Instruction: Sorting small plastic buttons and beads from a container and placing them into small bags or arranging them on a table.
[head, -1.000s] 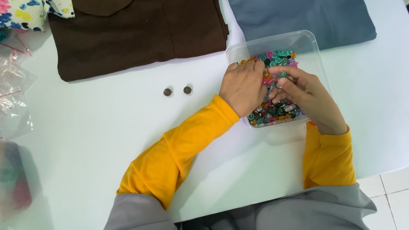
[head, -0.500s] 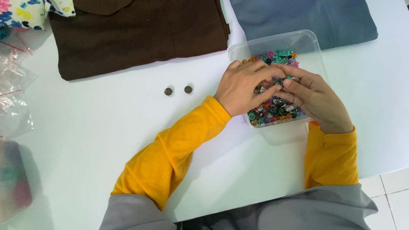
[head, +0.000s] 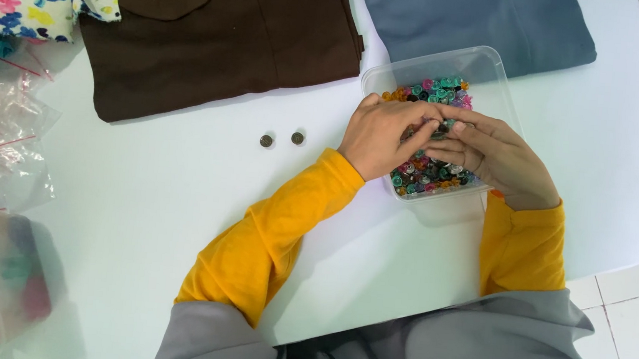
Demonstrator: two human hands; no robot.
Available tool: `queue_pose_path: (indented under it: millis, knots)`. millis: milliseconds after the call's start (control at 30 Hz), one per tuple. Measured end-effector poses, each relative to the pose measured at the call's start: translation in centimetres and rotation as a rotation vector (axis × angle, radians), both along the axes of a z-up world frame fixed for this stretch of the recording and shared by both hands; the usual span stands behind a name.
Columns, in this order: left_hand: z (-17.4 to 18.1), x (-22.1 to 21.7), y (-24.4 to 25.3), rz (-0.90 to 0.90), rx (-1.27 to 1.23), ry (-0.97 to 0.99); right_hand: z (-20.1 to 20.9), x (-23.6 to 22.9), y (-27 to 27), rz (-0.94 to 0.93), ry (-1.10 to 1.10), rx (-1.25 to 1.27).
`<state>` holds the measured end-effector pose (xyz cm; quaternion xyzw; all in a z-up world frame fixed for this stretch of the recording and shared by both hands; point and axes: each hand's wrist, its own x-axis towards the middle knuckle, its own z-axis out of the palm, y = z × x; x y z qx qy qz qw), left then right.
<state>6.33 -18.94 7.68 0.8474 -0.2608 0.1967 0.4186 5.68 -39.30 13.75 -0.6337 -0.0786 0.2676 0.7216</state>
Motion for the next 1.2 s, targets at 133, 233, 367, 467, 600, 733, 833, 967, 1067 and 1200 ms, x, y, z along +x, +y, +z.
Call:
queue_pose_path:
  millis: [133, 233, 367, 467, 600, 733, 833, 967, 1067, 1200]
  knots:
    - [-0.5, 0.1, 0.0, 0.018, 0.018, -0.004, -0.1, 0.0, -0.2, 0.009, -0.005, 0.021]
    - [-0.4, 0.1, -0.1, 0.039, 0.028, -0.012, -0.4, 0.1, -0.3, 0.021, -0.014, 0.019]
    - [-0.2, 0.0, -0.1, 0.047, -0.022, -0.041, -0.5, 0.0, 0.6, 0.030, -0.137, -0.164]
    - [-0.1, -0.1, -0.2, 0.066, -0.050, -0.055, -2.2, 0.3, 0.0, 0.038, -0.249, -0.317]
    - [-0.1, -0.1, -0.3, 0.105, -0.082, -0.068, -3.0, 0.6, -0.2, 0.002, -0.353, -0.337]
    - [-0.2, -0.1, -0.4, 0.105, -0.089, -0.086, -0.8, -0.4, 0.7, -0.016, -0.369, -0.291]
    - [0.1, -0.2, -0.3, 0.083, -0.082, -0.068, 0.2, -0.5, 0.7, -0.071, -0.320, -0.265]
    - [0.1, -0.2, -0.3, 0.072, -0.040, -0.017, 0.8, 0.0, 0.3, -0.087, -0.029, -0.067]
    - [-0.3, -0.1, -0.4, 0.076, -0.009, 0.006, 1.4, -0.3, 0.3, -0.108, 0.062, -0.048]
    - [-0.3, -0.1, -0.6, 0.092, -0.055, 0.006, 0.9, -0.1, -0.4, -0.121, 0.050, 0.028]
